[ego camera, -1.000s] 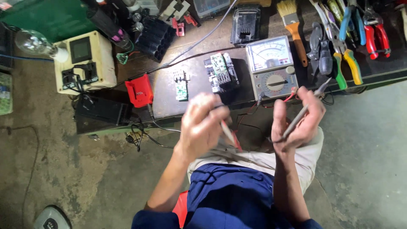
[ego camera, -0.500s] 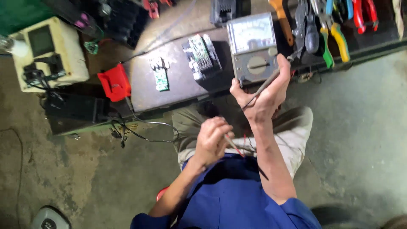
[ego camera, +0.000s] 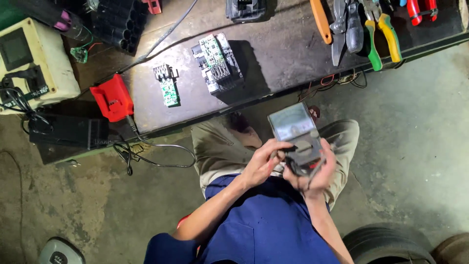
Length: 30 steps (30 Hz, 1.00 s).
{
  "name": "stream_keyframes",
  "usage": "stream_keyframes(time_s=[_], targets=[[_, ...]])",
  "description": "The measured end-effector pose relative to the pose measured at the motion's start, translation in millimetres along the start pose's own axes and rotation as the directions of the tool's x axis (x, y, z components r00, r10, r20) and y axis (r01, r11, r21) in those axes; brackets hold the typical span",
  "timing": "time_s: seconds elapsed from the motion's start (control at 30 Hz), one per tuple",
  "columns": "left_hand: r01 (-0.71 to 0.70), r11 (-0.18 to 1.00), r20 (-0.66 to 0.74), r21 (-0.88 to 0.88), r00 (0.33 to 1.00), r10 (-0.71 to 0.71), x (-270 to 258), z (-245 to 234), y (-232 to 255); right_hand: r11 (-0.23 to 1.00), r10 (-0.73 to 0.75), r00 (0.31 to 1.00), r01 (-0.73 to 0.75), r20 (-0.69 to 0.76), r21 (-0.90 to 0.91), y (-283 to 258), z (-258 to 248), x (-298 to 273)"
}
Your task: The person tests a circuit board using a multimeter, then connects a red battery pack to the board. They place the battery pack under the table and later handle a black plastic casing, inspecting its interior.
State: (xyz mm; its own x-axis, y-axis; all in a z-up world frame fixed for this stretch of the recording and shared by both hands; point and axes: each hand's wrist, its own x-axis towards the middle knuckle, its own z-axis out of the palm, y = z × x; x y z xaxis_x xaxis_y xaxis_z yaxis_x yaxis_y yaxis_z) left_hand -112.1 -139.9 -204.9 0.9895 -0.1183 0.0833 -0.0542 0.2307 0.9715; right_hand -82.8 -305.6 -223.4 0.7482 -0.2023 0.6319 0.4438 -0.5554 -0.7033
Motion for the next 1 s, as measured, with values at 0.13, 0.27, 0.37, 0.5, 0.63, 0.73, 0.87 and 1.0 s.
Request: stream_keyframes(time_s=[0.13, 0.27, 0.37, 0.5, 0.63, 0.73, 0.87, 1.0], targets=[[0.242, 0.969, -0.028, 0.055, 0.97, -0.241, 50, -20, -24, 0.995, 0.005, 0.997, 0.002, 0.079, -0.096, 40, 28, -4], [0.334, 0.763, -0.17, 0.553, 0.942, -0.289, 99, -67, -80, 0.94, 0.34, 0.847, -0.304, 0.409, -0.153, 44, 84, 45], [0.373, 0.646, -0.223, 0.666, 0.926, -0.304, 124, -89, -89, 0.944, 0.33, 0.791, -0.283, 0.515, -0.171, 148, 130, -9], [0.38, 0.618, -0.215, 0.688, 0.92, -0.327, 154, -108, -84, 0.995, 0.097, 0.81, -0.081, 0.579, -0.054, 84, 115, 82], [0.37, 0.602, -0.183, 0.707, 0.919, -0.351, 159, -115, -77, 0.987, 0.141, 0.724, -0.157, 0.675, -0.037, 137, 92, 76], [0.368, 0.58, -0.176, 0.727, 0.916, -0.36, 154, -110, -72, 0.987, 0.153, 0.687, -0.147, 0.711, -0.071, 185, 95, 51], [0.375, 0.543, -0.2, 0.751, 0.913, -0.354, 155, -83, -76, 0.979, 0.172, 0.681, -0.038, 0.712, -0.2, 180, 115, 45], [0.402, 0.515, -0.245, 0.757, 0.905, -0.347, 159, -44, -87, 0.996, 0.085, 0.78, -0.083, 0.621, -0.031, 90, 103, 90]])
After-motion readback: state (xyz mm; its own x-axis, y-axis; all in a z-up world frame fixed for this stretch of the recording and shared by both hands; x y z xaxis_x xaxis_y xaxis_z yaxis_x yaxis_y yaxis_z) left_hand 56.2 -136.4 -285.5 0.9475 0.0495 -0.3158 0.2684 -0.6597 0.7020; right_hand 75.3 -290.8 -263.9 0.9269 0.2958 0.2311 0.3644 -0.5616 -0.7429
